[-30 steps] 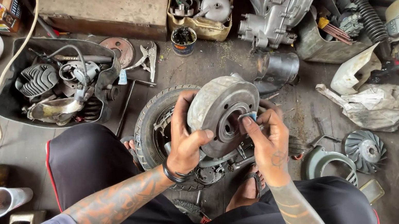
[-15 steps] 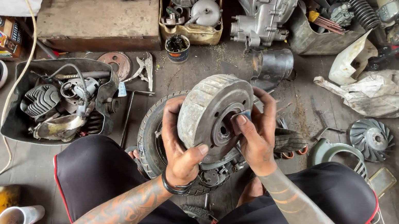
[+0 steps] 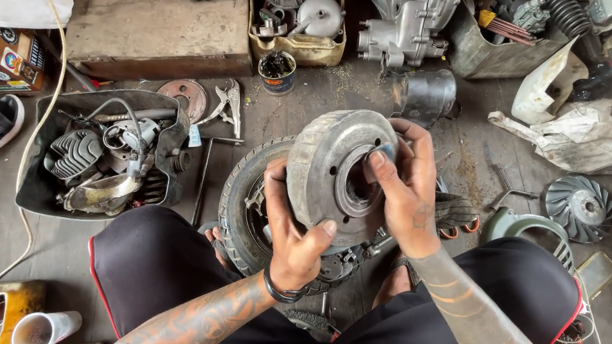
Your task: Sanding the inner contact points of a motorcycle flywheel using sandpaper to clean the surface.
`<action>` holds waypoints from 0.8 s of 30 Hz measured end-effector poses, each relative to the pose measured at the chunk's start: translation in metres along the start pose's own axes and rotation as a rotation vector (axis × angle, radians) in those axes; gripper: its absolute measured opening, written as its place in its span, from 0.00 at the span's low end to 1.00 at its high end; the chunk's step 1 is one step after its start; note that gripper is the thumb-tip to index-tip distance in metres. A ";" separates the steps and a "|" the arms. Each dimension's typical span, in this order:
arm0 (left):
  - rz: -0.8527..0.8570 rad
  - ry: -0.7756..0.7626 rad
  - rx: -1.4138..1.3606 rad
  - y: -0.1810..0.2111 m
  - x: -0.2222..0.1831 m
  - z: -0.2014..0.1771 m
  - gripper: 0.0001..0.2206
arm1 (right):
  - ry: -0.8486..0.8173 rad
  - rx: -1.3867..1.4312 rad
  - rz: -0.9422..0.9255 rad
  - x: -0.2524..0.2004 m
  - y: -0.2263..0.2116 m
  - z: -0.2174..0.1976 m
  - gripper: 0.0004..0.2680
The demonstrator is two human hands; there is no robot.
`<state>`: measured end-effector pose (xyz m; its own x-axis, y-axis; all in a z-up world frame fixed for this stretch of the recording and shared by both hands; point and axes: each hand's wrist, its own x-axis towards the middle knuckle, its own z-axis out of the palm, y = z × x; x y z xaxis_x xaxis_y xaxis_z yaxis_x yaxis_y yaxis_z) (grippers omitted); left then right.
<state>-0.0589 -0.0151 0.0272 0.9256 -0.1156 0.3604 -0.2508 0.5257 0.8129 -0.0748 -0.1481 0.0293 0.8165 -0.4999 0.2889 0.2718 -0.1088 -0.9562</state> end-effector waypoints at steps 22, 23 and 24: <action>-0.125 -0.105 0.107 0.010 -0.003 -0.008 0.31 | -0.098 -0.030 0.092 -0.001 -0.009 -0.015 0.21; -0.118 -0.106 0.115 0.010 0.000 -0.010 0.30 | -0.091 -0.009 0.105 -0.003 -0.009 -0.013 0.20; -0.112 -0.109 0.123 0.010 0.003 -0.012 0.30 | -0.082 0.012 0.119 -0.005 -0.008 -0.011 0.18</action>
<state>-0.0557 0.0006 0.0309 0.9152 -0.2621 0.3062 -0.1864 0.3985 0.8980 -0.0865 -0.1542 0.0349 0.8821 -0.4365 0.1773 0.1766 -0.0425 -0.9834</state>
